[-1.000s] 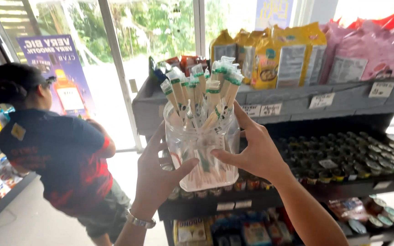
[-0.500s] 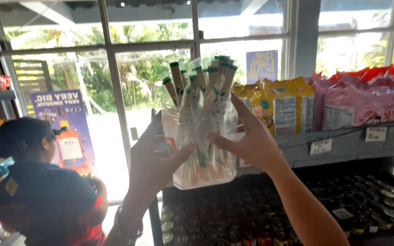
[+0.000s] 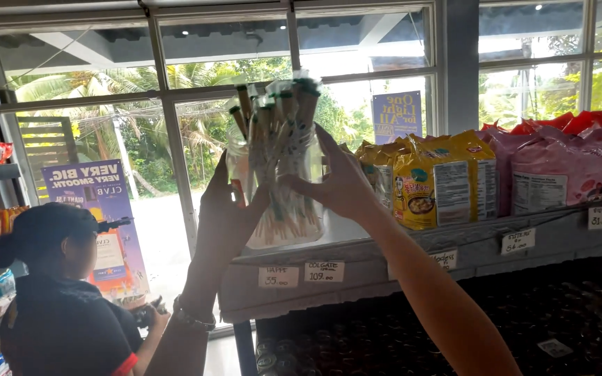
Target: Wiping down and organizing grocery items, including chopsticks and instant noodles, on store shelves.
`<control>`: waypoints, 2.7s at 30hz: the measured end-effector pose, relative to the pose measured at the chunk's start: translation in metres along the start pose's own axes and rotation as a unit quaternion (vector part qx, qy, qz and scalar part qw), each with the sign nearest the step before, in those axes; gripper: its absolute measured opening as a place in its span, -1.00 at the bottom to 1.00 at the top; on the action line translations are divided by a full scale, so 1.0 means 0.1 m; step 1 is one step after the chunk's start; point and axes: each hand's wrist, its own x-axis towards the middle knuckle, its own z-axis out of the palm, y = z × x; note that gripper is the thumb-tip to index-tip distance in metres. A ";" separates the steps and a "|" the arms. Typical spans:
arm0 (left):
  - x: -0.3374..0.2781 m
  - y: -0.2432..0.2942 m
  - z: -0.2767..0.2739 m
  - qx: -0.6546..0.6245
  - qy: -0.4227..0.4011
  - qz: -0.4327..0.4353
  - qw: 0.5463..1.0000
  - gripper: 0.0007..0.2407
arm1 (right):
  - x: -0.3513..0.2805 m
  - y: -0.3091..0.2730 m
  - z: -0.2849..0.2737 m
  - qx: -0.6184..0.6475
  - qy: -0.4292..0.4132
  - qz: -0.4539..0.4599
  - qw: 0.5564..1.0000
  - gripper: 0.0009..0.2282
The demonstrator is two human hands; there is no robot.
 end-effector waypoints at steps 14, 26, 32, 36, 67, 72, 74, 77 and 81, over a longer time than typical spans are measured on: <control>-0.35 -0.36 -0.14 0.106 -0.115 -0.103 0.982 -0.13 | -0.19 0.19 0.55 -0.172 -0.198 0.138 0.955 0.19; -0.59 -0.46 -0.19 0.088 -0.096 -0.059 0.990 -0.35 | -0.28 0.49 0.82 -0.124 -0.139 0.135 0.973 0.01; -0.60 -0.42 -0.19 0.037 -0.078 -0.028 0.996 -0.45 | -0.29 0.02 0.69 -0.090 -0.129 0.196 0.968 0.00; -0.64 -0.38 -0.21 0.020 -0.051 0.024 0.998 -0.46 | -0.32 -0.18 0.61 -0.079 -0.125 0.199 0.969 -0.01; -2.90 0.52 0.29 -0.185 -0.249 0.061 0.949 -0.43 | -3.62 -0.36 -0.58 -0.074 -0.029 0.164 0.983 -0.51; -3.70 0.95 0.72 -0.214 -0.364 -0.057 0.905 -0.45 | -4.76 -0.37 -1.12 -0.121 -0.040 0.336 0.933 -0.52; -4.18 1.12 0.97 -0.233 -0.364 -0.091 0.897 -0.47 | -5.24 -0.45 -1.28 -0.128 -0.035 0.387 0.912 -0.52; -4.76 1.50 1.35 -0.264 -0.362 -0.190 0.874 -0.49 | -5.64 -0.76 -1.54 -0.108 -0.004 0.529 0.842 -0.50; -5.22 2.07 1.69 -0.274 -0.417 -0.267 0.824 -0.49 | -6.28 -0.98 -1.93 -0.120 0.045 0.632 0.764 -0.51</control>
